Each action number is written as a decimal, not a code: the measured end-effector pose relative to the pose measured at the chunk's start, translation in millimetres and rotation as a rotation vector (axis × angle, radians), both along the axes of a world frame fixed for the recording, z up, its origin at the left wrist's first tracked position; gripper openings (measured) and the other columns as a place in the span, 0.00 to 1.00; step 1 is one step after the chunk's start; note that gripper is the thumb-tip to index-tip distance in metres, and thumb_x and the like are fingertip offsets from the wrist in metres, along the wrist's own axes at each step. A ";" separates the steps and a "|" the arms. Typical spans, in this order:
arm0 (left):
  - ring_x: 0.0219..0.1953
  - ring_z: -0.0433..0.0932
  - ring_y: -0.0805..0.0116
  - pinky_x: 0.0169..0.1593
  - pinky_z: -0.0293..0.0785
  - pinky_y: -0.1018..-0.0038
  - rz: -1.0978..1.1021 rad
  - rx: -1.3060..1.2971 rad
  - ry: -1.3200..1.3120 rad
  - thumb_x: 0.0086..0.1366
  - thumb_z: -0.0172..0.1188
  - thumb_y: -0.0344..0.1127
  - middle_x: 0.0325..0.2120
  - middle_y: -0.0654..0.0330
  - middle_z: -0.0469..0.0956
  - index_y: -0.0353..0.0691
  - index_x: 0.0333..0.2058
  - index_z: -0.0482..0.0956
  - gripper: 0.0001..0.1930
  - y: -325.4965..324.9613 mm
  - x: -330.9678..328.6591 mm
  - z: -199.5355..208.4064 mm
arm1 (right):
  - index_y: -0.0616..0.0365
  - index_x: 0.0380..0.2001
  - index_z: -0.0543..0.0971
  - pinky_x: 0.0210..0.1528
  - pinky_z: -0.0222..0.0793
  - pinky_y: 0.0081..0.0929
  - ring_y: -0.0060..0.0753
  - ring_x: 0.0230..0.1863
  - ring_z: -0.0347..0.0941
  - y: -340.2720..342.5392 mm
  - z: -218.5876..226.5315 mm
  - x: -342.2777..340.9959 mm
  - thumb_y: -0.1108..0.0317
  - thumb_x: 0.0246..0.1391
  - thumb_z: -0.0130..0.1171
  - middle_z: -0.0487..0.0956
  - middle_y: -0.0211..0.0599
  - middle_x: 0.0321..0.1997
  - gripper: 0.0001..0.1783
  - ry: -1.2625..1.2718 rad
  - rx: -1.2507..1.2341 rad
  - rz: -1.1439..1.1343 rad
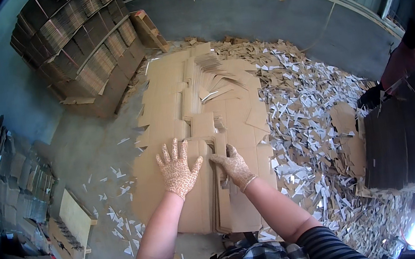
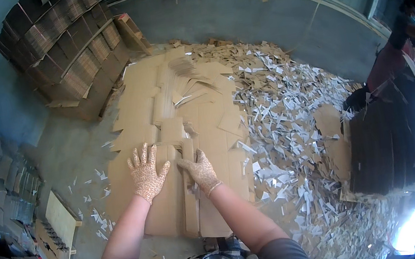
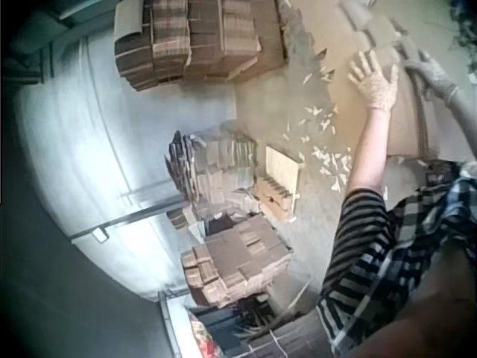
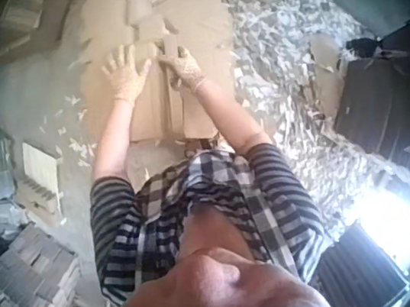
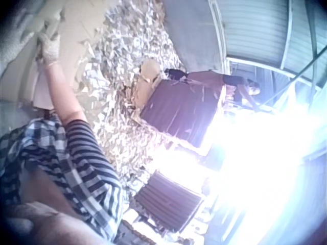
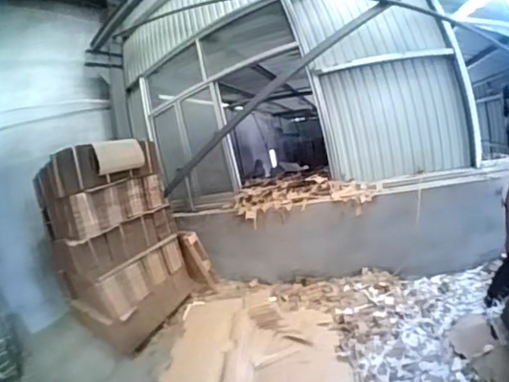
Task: The person repeatedly picks up flat cardboard sheets from a pile, aligns them, and stacks them into a neat pile. The person also moves a small stack of cardboard to a different location and continues stacking.
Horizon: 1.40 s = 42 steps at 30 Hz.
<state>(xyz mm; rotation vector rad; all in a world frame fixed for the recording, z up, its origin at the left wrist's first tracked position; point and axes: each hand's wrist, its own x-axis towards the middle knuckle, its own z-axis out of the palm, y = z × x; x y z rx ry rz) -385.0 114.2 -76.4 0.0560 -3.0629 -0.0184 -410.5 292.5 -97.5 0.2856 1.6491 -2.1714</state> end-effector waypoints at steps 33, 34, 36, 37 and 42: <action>0.74 0.46 0.39 0.72 0.38 0.38 -0.021 0.095 -0.021 0.69 0.45 0.66 0.73 0.51 0.51 0.44 0.71 0.60 0.41 -13.2 1.4 11.8 | 0.61 0.41 0.80 0.24 0.71 0.27 0.25 0.25 0.76 236.0 103.7 -103.9 0.74 0.44 0.57 0.80 0.34 0.27 0.16 0.379 1.144 -0.346; 0.74 0.46 0.39 0.72 0.38 0.37 -0.003 0.095 -0.032 0.69 0.45 0.66 0.73 0.51 0.51 0.44 0.71 0.59 0.41 -17.3 4.6 8.3 | 0.59 0.43 0.81 0.29 0.73 0.26 0.25 0.29 0.77 253.9 112.8 -100.5 0.74 0.45 0.59 0.81 0.32 0.29 0.18 0.477 1.027 -0.481; 0.74 0.47 0.39 0.72 0.39 0.37 -0.018 0.095 -0.026 0.68 0.46 0.66 0.73 0.51 0.51 0.44 0.71 0.59 0.41 -11.8 0.6 6.6 | 0.59 0.44 0.80 0.36 0.75 0.26 0.28 0.34 0.80 342.8 96.4 -89.6 0.69 0.44 0.65 0.83 0.35 0.34 0.21 0.517 0.938 -0.600; 0.74 0.47 0.39 0.71 0.39 0.37 -0.014 0.086 -0.033 0.68 0.46 0.66 0.73 0.51 0.51 0.44 0.71 0.59 0.41 -12.9 1.1 5.8 | 0.59 0.47 0.79 0.39 0.76 0.27 0.29 0.36 0.80 357.8 89.2 -79.0 0.65 0.43 0.68 0.83 0.37 0.37 0.25 0.417 1.050 -0.565; 0.73 0.49 0.38 0.71 0.40 0.36 0.008 0.075 -0.036 0.68 0.49 0.64 0.73 0.51 0.52 0.44 0.71 0.59 0.41 -15.5 2.4 4.0 | 0.62 0.51 0.77 0.44 0.77 0.34 0.34 0.39 0.81 296.0 10.4 -39.7 0.51 0.49 0.71 0.83 0.49 0.46 0.32 0.282 1.161 -0.313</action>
